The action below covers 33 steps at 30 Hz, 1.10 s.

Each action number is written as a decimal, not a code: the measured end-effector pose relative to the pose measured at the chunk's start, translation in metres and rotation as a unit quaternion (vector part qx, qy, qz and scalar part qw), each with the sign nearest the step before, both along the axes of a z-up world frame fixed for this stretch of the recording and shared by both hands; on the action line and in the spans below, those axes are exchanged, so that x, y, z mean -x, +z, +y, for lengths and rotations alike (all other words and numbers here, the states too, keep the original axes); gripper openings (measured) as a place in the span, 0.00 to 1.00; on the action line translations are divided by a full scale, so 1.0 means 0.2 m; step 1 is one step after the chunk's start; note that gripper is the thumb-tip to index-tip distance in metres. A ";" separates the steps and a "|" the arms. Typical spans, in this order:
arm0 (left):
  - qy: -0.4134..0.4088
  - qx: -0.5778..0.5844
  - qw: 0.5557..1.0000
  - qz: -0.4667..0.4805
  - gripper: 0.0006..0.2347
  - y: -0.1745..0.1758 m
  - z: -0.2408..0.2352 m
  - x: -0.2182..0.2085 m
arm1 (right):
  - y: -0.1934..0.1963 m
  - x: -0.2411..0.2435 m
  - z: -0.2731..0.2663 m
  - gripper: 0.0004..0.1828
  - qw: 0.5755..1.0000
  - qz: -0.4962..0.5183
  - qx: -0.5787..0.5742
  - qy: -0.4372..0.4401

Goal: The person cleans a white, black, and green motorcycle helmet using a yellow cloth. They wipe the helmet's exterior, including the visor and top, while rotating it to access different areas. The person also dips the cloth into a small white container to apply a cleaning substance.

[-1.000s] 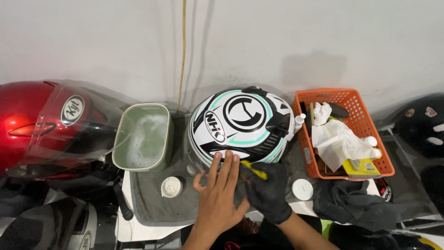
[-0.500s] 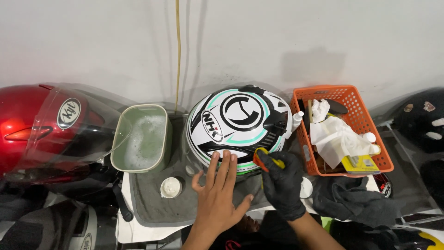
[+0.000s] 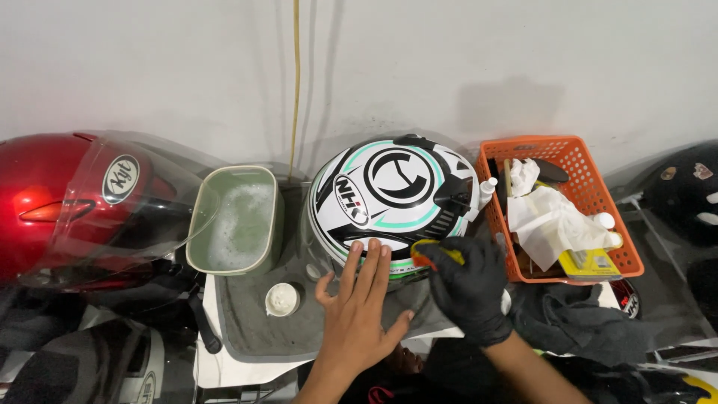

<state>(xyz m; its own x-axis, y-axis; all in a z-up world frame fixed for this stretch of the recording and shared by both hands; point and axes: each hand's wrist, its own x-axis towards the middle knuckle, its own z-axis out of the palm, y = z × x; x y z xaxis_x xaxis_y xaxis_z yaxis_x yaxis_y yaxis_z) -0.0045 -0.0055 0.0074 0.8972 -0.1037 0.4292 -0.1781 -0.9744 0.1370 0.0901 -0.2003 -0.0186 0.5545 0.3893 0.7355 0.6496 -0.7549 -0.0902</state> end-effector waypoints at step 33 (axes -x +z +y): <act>0.001 0.012 1.000 0.002 0.48 0.00 -0.02 0.00 | -0.31 -0.07 0.00 0.21 0.969 0.052 -0.241 -0.016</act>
